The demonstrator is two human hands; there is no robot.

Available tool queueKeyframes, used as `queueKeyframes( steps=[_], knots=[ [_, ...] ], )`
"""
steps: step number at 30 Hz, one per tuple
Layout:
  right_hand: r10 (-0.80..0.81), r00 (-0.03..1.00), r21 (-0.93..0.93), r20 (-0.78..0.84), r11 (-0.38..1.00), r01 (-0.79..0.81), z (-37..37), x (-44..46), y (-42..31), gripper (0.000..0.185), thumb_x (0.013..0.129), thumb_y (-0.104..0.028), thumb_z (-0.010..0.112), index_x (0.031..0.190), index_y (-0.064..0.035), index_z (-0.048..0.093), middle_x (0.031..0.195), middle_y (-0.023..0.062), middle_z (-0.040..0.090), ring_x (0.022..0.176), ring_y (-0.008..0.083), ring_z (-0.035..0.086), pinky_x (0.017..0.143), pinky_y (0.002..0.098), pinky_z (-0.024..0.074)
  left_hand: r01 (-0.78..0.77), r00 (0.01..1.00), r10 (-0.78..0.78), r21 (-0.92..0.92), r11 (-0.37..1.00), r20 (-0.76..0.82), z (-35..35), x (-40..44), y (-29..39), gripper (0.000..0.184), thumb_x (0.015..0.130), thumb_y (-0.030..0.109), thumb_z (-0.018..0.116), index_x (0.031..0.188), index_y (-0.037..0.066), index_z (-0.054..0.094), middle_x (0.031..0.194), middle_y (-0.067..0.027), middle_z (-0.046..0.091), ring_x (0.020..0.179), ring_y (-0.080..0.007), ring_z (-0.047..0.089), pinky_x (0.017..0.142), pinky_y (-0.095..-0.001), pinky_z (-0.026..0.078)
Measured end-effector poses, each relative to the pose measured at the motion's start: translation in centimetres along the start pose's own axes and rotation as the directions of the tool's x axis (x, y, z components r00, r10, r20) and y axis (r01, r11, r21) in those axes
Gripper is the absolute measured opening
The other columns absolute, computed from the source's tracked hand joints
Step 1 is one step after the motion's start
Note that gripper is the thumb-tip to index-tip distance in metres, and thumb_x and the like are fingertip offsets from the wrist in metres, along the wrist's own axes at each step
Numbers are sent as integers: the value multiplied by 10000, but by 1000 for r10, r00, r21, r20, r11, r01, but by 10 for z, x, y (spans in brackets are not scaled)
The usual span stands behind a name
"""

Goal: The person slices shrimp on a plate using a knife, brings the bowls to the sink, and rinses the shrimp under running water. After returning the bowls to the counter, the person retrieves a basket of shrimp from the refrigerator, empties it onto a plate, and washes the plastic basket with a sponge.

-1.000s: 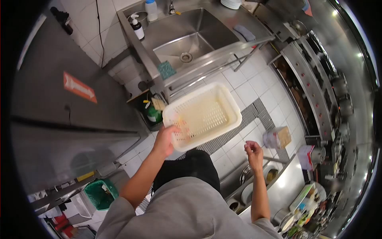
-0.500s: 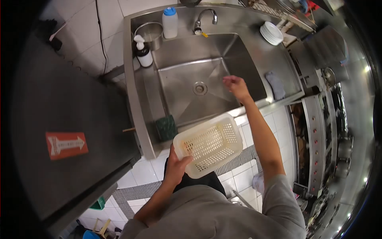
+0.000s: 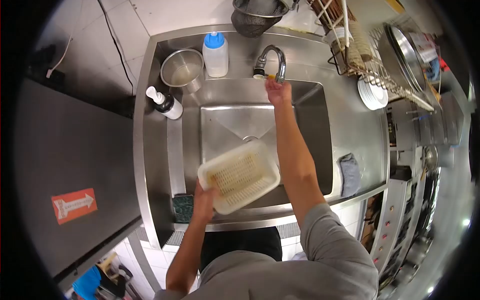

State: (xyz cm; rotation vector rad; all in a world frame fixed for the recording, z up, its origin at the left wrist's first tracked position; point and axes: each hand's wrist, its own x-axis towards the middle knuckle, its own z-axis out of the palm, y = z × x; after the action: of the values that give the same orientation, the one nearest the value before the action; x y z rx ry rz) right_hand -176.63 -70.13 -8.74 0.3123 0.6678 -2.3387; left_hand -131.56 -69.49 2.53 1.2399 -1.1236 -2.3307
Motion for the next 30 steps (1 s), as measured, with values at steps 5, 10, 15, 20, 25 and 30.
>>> queueKeyframes(
  steps=[5,10,15,20,25,30],
  knots=[
    [-331,937,-366,112,863,349,59,-133,-47,92,869,-15,626,960,-18,638,975,76,676,931,208,651,834,289,505,-69,996,72,70,995,-54,59,98,-16,520,859,80,601,1358,62,457,1147,-76,603,1015,-187,590,859,-346,514],
    [-103,944,-831,314,452,325,-48,-267,2,98,869,1,556,793,-6,616,733,69,614,682,142,563,636,277,472,-112,980,82,162,980,181,108,211,-13,470,867,84,619,1327,68,522,1068,-70,650,950,-161,616,807,-324,523],
    [729,541,-896,420,427,121,-11,-365,168,465,863,-208,631,1311,-114,551,1376,158,501,1264,351,475,1040,469,404,13,950,-40,90,996,309,153,229,7,441,923,227,651,1312,58,532,1158,-99,651,1003,-188,631,835,-340,527],
    [713,68,-213,698,116,970,-38,-352,296,444,929,-324,495,1359,-218,524,1501,120,346,1387,402,283,1031,613,356,137,953,-102,-107,985,286,156,208,27,438,942,277,636,1300,50,529,1162,-83,639,1027,-192,623,869,-356,527],
    [672,540,-723,507,673,-158,7,-339,183,493,764,-211,685,1250,-186,607,1374,117,484,1285,324,458,1052,504,379,-6,968,14,-32,999,250,137,209,49,449,954,331,615,1299,58,525,1175,-71,625,1046,-188,613,880,-356,519],
    [456,683,-644,571,-268,717,11,-289,18,515,685,-36,675,1189,-128,630,1242,137,572,1185,343,518,1022,464,387,-111,976,87,110,988,197,66,225,61,473,954,397,604,1305,88,535,1167,-50,625,995,-152,590,830,-335,498]
  ],
)
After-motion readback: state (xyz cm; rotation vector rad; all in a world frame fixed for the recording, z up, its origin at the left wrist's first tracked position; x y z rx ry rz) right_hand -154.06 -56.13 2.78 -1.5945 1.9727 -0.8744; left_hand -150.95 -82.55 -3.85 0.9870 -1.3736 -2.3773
